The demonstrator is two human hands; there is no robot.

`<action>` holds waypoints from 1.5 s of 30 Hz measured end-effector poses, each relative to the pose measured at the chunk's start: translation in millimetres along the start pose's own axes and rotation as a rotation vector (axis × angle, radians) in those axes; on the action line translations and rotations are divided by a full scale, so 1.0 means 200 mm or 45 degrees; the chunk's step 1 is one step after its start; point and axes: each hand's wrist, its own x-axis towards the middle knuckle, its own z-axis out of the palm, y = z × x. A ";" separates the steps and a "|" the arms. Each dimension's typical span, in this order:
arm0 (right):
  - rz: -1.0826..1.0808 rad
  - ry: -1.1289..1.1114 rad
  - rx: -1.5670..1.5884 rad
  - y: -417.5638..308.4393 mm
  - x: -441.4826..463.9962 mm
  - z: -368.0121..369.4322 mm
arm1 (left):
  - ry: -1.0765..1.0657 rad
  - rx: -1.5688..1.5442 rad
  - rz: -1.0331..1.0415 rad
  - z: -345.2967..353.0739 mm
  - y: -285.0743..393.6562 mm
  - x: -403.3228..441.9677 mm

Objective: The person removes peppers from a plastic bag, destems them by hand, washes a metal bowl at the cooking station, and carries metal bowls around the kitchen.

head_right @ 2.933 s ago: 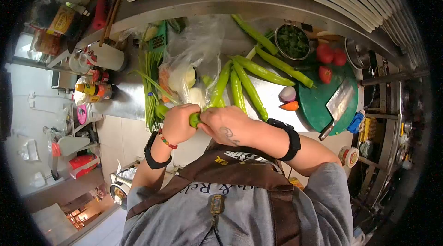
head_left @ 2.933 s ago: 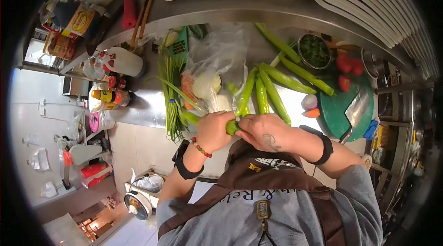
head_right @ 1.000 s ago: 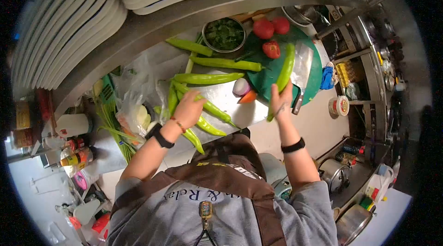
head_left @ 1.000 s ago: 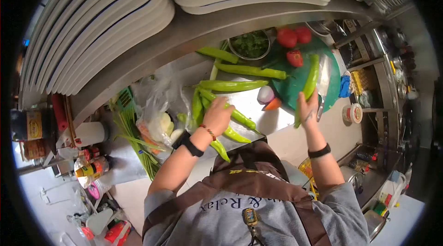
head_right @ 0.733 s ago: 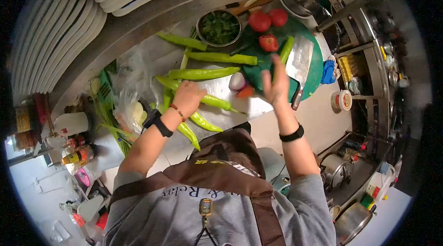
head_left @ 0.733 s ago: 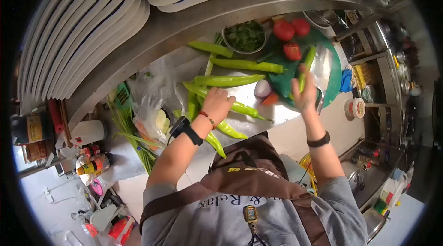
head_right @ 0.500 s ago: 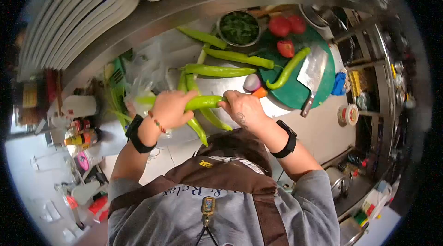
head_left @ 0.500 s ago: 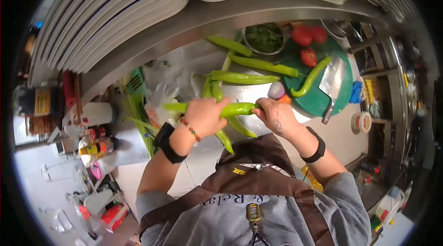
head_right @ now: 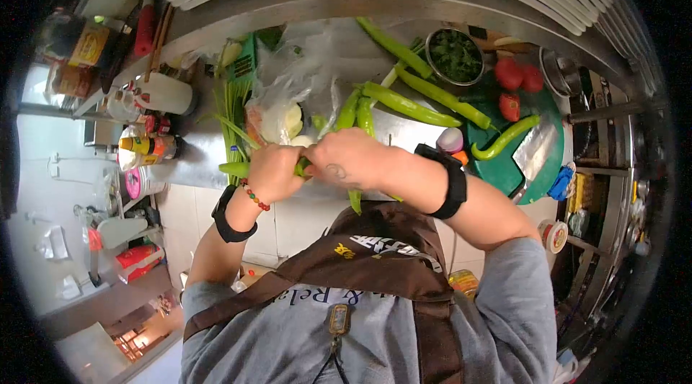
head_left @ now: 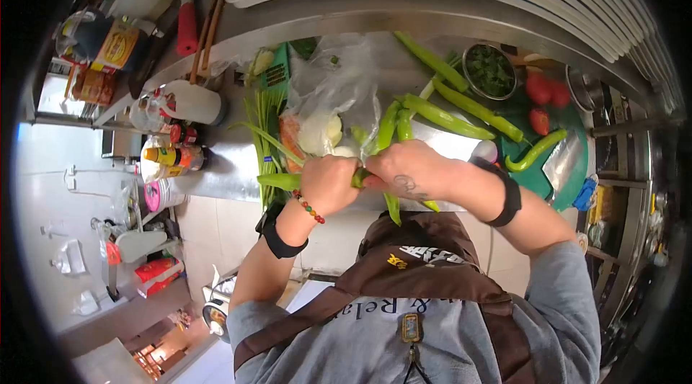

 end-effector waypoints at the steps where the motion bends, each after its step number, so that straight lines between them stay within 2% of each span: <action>1: -0.023 -0.078 0.015 0.03 0.01 0.01 | 0.005 0.010 0.009 -0.01 -0.01 -0.02; 5: -0.091 0.122 0.125 0.00 0.03 0.13 | 0.064 0.003 0.053 0.00 -0.02 -0.05; 8: 0.073 0.302 0.067 -0.05 0.07 0.20 | 0.225 -0.109 -0.003 0.04 -0.06 -0.02; 9: 0.062 0.443 0.085 -0.05 0.10 0.23 | 0.281 -0.163 -0.032 0.05 -0.06 -0.01; 12: 0.085 0.401 -0.139 -0.02 0.19 0.32 | 0.255 -0.038 -0.074 0.06 -0.09 0.03; 13: 0.087 0.463 -0.179 0.01 0.21 0.36 | 0.250 -0.017 -0.142 0.09 -0.15 0.05; 16: -0.098 0.682 0.313 0.12 0.27 0.30 | 0.356 -0.145 -0.129 0.04 -0.21 0.08; 17: -0.105 0.513 0.633 0.14 0.24 0.23 | 0.250 -0.242 -0.049 -0.01 -0.22 0.07; 20: 0.024 0.209 1.055 0.20 0.16 0.22 | 0.308 -0.124 0.332 -0.08 -0.25 0.06; 21: 0.173 0.281 1.253 0.20 0.11 0.19 | 0.322 -0.225 0.207 -0.08 -0.30 0.05; 24: 0.393 0.601 1.681 0.43 0.16 0.21 | 0.353 -0.465 -0.103 -0.11 -0.47 0.04; 25: 0.507 0.524 1.417 0.48 0.21 0.20 | 0.321 -0.494 -0.154 -0.14 -0.47 0.03; 28: 0.645 0.651 0.662 0.67 0.47 0.41 | 0.307 -0.560 -0.215 -0.14 -0.35 0.08; 30: 0.328 0.726 0.526 0.44 0.33 0.34 | 0.433 -0.614 -0.156 -0.10 -0.31 0.10; 31: 0.134 0.654 0.697 0.33 0.27 0.36 | 0.333 -0.774 -0.287 -0.19 -0.17 0.12; 32: -0.056 0.576 0.872 0.24 0.21 0.40 | 0.344 -1.027 -0.293 -0.18 -0.09 0.17; 34: 0.159 0.528 1.184 0.11 0.07 0.45 | 0.340 -1.524 -0.311 -0.13 0.06 0.28; 35: 0.255 0.513 1.324 0.10 0.02 0.45 | 0.217 -1.621 -0.289 -0.11 0.14 0.33; 38: 0.611 1.132 1.213 0.29 -0.27 0.56 | 0.194 -2.129 -0.193 0.11 0.29 0.54; 39: 0.814 1.356 1.252 0.37 -0.42 0.55 | -0.070 -2.178 -0.331 0.19 0.26 0.60; 40: 1.007 1.581 1.287 0.45 -0.57 0.51 | -0.186 -2.139 -0.372 0.31 0.26 0.66; 41: 1.123 1.771 1.152 0.52 -0.73 0.42 | -0.291 -2.094 -0.416 0.44 0.25 0.72; 42: 1.192 1.849 0.900 0.72 -0.94 0.48 | -0.391 -2.039 -0.462 0.57 0.25 0.77; 43: 1.282 1.915 0.641 0.91 -1.14 0.54 | -0.348 -2.019 -0.569 0.69 0.25 0.83; 44: 1.278 2.007 0.818 0.97 -1.25 0.51 | -0.300 -1.994 -0.674 0.80 0.25 0.92; 45: 1.403 2.007 0.634 1.04 -1.31 0.49 | -0.246 -1.971 -0.775 0.81 0.30 0.99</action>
